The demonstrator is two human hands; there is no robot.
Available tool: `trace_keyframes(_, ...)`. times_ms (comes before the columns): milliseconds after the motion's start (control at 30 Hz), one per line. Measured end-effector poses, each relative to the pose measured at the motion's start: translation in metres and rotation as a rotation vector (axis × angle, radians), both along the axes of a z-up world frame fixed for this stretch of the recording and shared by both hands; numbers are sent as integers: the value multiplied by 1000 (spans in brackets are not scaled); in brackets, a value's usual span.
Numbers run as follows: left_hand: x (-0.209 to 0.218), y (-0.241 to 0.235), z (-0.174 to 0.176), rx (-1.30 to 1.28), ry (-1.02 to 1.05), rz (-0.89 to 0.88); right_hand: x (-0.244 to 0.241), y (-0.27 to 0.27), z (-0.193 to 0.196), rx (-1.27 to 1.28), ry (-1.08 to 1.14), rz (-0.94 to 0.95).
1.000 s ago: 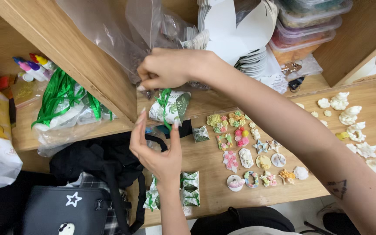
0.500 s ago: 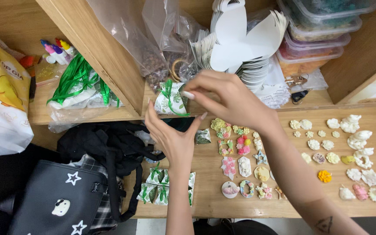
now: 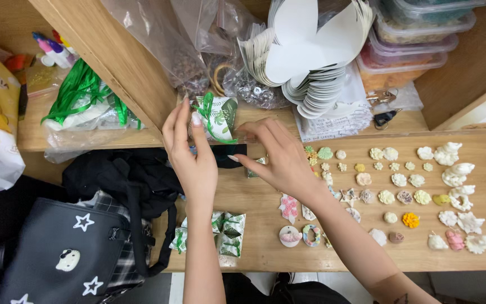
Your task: The person ties a green ribbon around a small, leaf-patterned wrapped package. They wrap the ribbon around the package multiple times, pull it tight, and tie a knot to secure it. The finished package is placed on the table with other similar items.
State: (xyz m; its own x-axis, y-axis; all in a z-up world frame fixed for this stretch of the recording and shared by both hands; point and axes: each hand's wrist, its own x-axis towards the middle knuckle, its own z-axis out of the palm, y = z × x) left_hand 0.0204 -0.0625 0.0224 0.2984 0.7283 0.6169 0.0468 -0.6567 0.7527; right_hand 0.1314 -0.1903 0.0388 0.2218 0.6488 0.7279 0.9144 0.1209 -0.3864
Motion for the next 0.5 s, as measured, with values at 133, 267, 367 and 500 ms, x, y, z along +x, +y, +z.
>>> trace_keyframes(133, 0, 11, -14, -85, -70, -119, -6, 12, -13, 18, -22, -66)
trace_keyframes(267, -1, 21, -21, -101, -146, -189, -9, 24, -19, 15, 127, -41)
trace_keyframes(367, -4, 25, -19, -151, -192, -197, -15, 30, -18, 41, 65, -92)
trace_keyframes(500, -4, 30, -13, -234, -212, -212, -26, 38, -16, 42, -65, -165)
